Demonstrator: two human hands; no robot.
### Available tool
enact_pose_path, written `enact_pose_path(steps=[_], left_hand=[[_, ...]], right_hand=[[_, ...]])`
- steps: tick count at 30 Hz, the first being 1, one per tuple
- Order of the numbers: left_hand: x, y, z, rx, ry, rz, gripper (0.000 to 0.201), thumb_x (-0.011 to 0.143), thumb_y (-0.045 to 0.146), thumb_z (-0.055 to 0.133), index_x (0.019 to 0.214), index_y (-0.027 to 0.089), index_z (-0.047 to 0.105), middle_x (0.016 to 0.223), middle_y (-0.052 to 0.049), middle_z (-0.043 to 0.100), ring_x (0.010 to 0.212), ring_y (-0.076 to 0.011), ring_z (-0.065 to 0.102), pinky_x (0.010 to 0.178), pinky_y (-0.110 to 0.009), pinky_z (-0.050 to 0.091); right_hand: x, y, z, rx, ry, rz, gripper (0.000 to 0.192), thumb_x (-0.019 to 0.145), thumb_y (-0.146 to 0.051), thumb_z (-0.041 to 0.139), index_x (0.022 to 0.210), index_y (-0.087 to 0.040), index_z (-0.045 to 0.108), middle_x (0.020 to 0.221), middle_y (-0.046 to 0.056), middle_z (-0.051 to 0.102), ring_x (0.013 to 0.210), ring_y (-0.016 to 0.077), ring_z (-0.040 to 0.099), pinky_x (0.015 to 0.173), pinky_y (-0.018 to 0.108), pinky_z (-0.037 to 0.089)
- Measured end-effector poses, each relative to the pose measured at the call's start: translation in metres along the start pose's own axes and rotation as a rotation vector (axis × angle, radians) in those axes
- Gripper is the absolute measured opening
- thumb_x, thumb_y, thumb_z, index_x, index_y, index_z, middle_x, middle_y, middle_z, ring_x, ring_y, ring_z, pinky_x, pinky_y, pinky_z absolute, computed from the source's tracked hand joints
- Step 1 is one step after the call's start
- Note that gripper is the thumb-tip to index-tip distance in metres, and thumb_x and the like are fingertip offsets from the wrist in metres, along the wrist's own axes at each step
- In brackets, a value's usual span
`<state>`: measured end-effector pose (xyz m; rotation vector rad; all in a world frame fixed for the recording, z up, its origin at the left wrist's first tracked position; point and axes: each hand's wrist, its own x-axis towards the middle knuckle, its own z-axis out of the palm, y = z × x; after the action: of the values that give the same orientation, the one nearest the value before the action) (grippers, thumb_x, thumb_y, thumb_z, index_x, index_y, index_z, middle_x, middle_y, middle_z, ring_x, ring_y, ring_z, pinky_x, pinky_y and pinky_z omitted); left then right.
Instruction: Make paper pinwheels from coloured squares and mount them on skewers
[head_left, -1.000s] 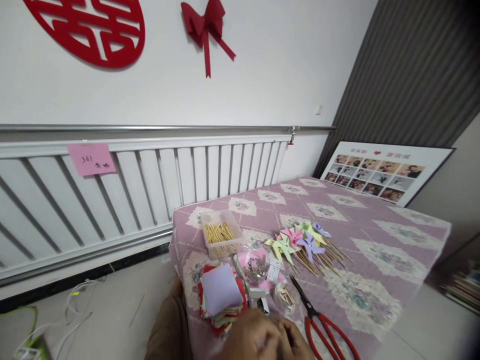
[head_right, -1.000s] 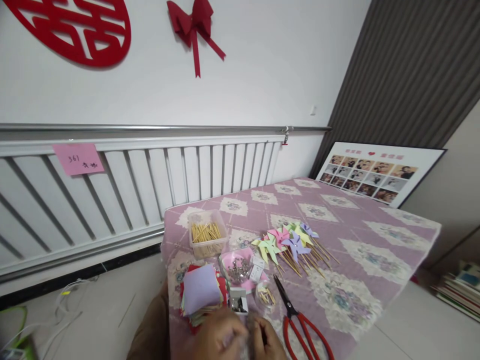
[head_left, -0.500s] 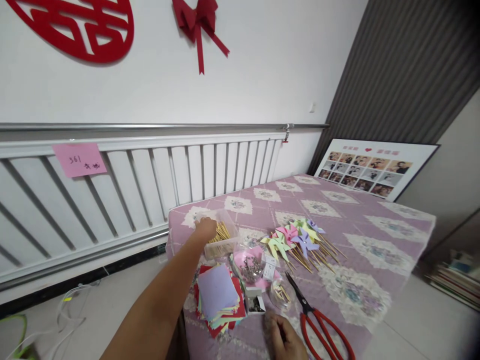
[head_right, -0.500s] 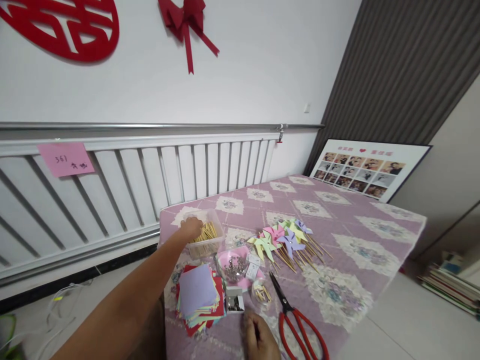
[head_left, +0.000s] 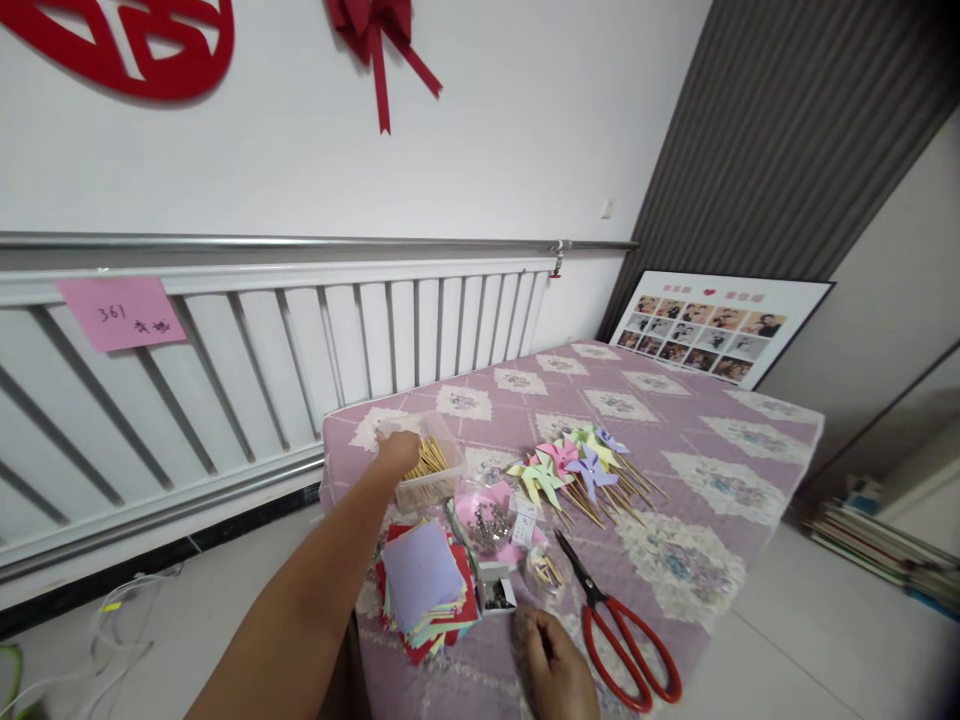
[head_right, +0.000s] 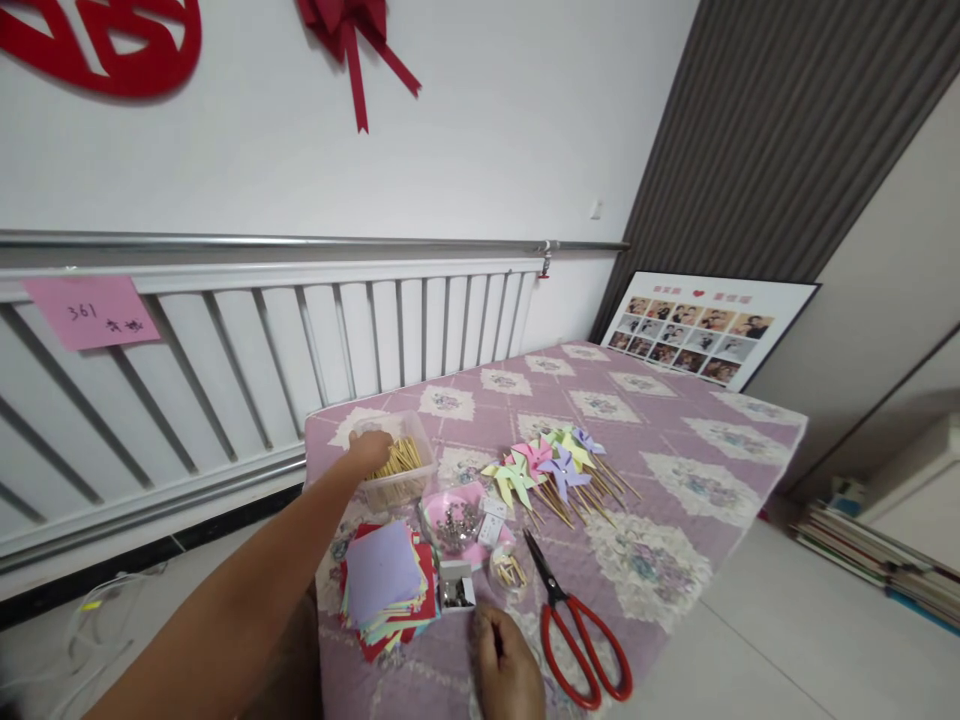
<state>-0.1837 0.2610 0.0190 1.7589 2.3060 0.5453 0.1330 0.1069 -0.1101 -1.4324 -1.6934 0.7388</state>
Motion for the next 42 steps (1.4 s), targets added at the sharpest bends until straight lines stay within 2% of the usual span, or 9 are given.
enact_pose_path(steps=[4,9,10,14,16,19,22,26,42], left_hand=[[-0.016,0.006,-0.021,-0.187,0.223,0.114,0.025,0.083,0.013,0.052,0.102,0.018,0.067,0.121,-0.009,0.063,0.120,-0.0244,0.051,0.108,-0.048,0.030],[-0.069,0.028,-0.026,-0.461,0.440,0.163,0.032,0.086,0.018,0.040,0.108,0.019,0.064,0.117,-0.009,0.064,0.109,-0.0191,0.058,0.094,-0.034,0.045],[-0.083,0.034,-0.020,-0.539,0.439,0.148,0.030,0.086,0.021,0.042,0.106,0.019,0.064,0.108,-0.008,0.068,0.098,-0.0184,0.063,0.085,-0.032,0.049],[-0.144,0.058,0.016,-1.380,0.268,-0.093,0.013,0.071,0.027,0.064,0.080,0.017,0.063,0.065,0.001,0.062,0.060,-0.0118,0.058,0.060,-0.024,0.046],[-0.168,0.071,0.034,-1.610,0.192,-0.195,0.017,0.067,0.028,0.069,0.076,0.017,0.059,0.064,0.003,0.059,0.058,-0.0092,0.056,0.058,-0.021,0.044],[-0.196,0.088,0.055,-1.760,0.157,-0.316,0.029,0.061,0.027,0.075,0.081,0.018,0.056,0.067,0.005,0.058,0.057,-0.0074,0.056,0.057,-0.019,0.043],[-0.215,0.101,0.068,-1.812,0.141,-0.412,0.045,0.059,0.025,0.078,0.097,0.020,0.053,0.074,0.004,0.059,0.060,-0.0078,0.058,0.060,-0.021,0.046],[-0.230,0.113,0.081,-1.777,0.102,-0.402,0.055,0.061,0.024,0.078,0.108,0.021,0.050,0.078,0.003,0.059,0.066,-0.0097,0.061,0.064,-0.023,0.048],[-0.239,0.109,0.116,-1.575,0.081,-0.387,0.031,0.064,0.032,0.074,0.086,0.018,0.058,0.072,0.002,0.060,0.063,-0.0095,0.058,0.063,-0.022,0.047]], right_hand=[[-0.001,0.000,0.000,0.008,-0.011,-0.014,0.033,0.087,-0.046,0.047,0.090,-0.021,0.068,0.088,0.007,0.075,0.082,0.0245,0.068,0.073,0.028,0.054],[-0.002,-0.007,-0.001,0.024,0.004,-0.041,0.030,0.087,-0.042,0.047,0.088,-0.021,0.068,0.087,0.006,0.074,0.081,0.0239,0.068,0.073,0.028,0.052],[-0.003,-0.008,-0.002,0.028,0.006,-0.041,0.029,0.087,-0.041,0.047,0.088,-0.021,0.068,0.086,0.006,0.074,0.080,0.0240,0.067,0.073,0.028,0.052],[-0.004,-0.011,-0.001,0.065,0.014,-0.042,0.028,0.087,-0.040,0.049,0.087,-0.020,0.068,0.084,0.007,0.073,0.078,0.0240,0.067,0.072,0.029,0.051],[-0.005,-0.011,0.000,0.097,0.022,-0.050,0.026,0.086,-0.038,0.051,0.087,-0.019,0.069,0.083,0.007,0.073,0.077,0.0235,0.066,0.071,0.029,0.050],[-0.007,-0.010,0.002,0.127,0.022,-0.054,0.024,0.086,-0.037,0.051,0.086,-0.019,0.068,0.080,0.006,0.072,0.074,0.0216,0.065,0.070,0.028,0.049],[-0.010,-0.011,0.003,0.146,0.011,-0.052,0.023,0.085,-0.037,0.053,0.084,-0.019,0.068,0.074,0.004,0.069,0.068,0.0196,0.061,0.065,0.027,0.048],[-0.013,-0.012,0.002,0.193,0.006,-0.056,0.023,0.083,-0.038,0.057,0.087,-0.019,0.070,0.071,0.002,0.068,0.063,0.0180,0.058,0.062,0.026,0.046],[-0.015,-0.010,-0.017,0.438,-0.001,-0.020,0.027,0.083,-0.042,0.055,0.082,-0.018,0.066,0.067,0.001,0.063,0.063,0.0172,0.055,0.061,0.027,0.045]])
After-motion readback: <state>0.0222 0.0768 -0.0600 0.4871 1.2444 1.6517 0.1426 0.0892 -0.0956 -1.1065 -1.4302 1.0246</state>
